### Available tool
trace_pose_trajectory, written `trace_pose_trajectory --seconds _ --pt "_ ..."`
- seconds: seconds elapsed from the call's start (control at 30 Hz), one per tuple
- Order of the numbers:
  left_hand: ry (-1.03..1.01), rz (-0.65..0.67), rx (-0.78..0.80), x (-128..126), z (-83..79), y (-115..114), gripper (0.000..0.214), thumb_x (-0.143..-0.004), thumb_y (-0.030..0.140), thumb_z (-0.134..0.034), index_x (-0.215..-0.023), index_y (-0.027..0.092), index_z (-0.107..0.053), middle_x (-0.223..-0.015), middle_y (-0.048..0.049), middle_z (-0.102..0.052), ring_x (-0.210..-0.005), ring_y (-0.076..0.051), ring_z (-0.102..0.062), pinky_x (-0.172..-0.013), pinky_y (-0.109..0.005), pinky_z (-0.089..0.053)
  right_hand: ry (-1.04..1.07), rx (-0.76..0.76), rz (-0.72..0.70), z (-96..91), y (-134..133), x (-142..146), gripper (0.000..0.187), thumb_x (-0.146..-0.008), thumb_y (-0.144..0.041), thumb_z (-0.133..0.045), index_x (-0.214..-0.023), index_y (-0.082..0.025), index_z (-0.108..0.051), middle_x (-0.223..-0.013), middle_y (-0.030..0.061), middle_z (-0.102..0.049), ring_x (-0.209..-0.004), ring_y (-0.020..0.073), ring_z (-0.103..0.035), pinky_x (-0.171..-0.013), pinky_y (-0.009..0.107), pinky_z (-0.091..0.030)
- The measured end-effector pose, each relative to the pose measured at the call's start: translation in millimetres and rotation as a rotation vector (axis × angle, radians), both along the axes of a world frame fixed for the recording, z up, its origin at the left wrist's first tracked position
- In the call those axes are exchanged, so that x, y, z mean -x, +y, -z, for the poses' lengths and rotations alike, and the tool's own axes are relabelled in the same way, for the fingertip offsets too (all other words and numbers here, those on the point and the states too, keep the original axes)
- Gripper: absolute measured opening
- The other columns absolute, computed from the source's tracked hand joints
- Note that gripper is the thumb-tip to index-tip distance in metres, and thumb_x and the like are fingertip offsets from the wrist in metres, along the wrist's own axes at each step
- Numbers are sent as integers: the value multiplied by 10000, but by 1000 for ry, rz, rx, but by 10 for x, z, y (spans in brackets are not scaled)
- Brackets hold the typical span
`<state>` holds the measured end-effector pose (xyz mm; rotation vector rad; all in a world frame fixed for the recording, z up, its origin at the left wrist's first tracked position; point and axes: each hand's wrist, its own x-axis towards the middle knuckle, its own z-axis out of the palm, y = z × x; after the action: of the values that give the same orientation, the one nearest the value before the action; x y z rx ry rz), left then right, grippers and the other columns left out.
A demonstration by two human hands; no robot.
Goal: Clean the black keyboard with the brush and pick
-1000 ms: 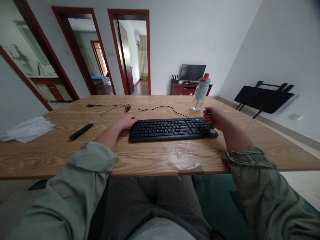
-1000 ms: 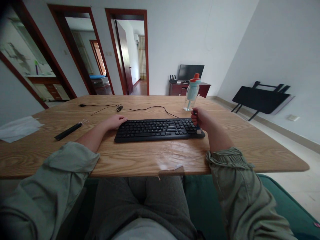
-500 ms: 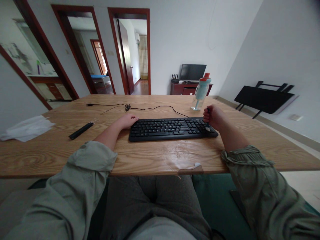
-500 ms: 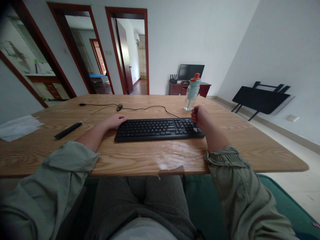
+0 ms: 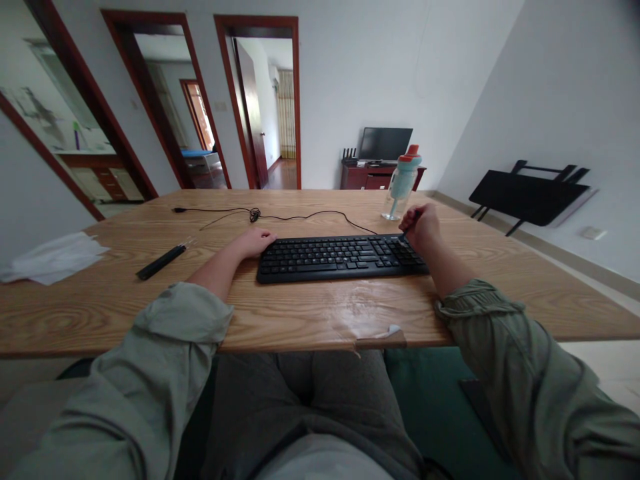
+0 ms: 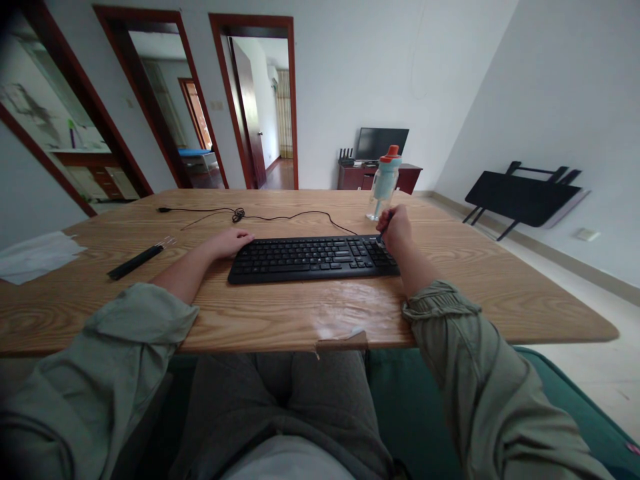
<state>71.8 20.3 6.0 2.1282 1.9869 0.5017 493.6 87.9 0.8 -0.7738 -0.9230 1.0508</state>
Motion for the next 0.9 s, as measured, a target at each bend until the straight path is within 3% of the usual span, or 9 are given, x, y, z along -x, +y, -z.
trace_pose_trajectory --seconds 0.2,0.47,0.67,0.77,0.9 --pt "6 7 -3 24 25 28 444 -862 505 -449 -863 173 -743 -851 -67 -736 -782 -222 -643 -722 -303 -459 49 -65 34 30 81 38 396 -950 -308 -270 -564 -224 -298 -518 -19 -258 -458 127 -251 -478 278 -299" --pt "-3 -3 -9 27 38 44 412 -854 500 -458 -799 185 -718 -798 -54 -718 -743 -215 -620 -695 -304 -439 -23 -162 77 73 210 75 465 -953 -427 -337 -544 -224 -247 -499 -29 -226 -432 123 -250 -483 268 -386" --pt "-14 24 -17 27 39 44 383 -862 464 -468 -781 179 -710 -810 -61 -719 -767 -226 -628 -686 -315 -424 67 -177 157 -18 119 67 396 -930 -319 -352 -552 -222 -289 -517 -41 -249 -447 110 -279 -484 230 -375" --pt "-22 12 -23 37 18 38 380 -880 446 -472 -773 170 -710 -795 -68 -708 -738 -216 -617 -671 -312 -417 98 -260 167 -198 -51 237 304 -893 -271 -382 -596 -224 -336 -557 -41 -298 -474 107 -320 -503 223 -383" --pt "-96 3 -233 -13 -71 -62 311 -838 410 -562 -834 149 -732 -788 -69 -688 -702 -183 -576 -643 -291 -411 93 -347 -75 -422 -308 832 217 -848 -273 -444 -644 -232 -383 -584 -42 -327 -516 114 -345 -525 239 -391"
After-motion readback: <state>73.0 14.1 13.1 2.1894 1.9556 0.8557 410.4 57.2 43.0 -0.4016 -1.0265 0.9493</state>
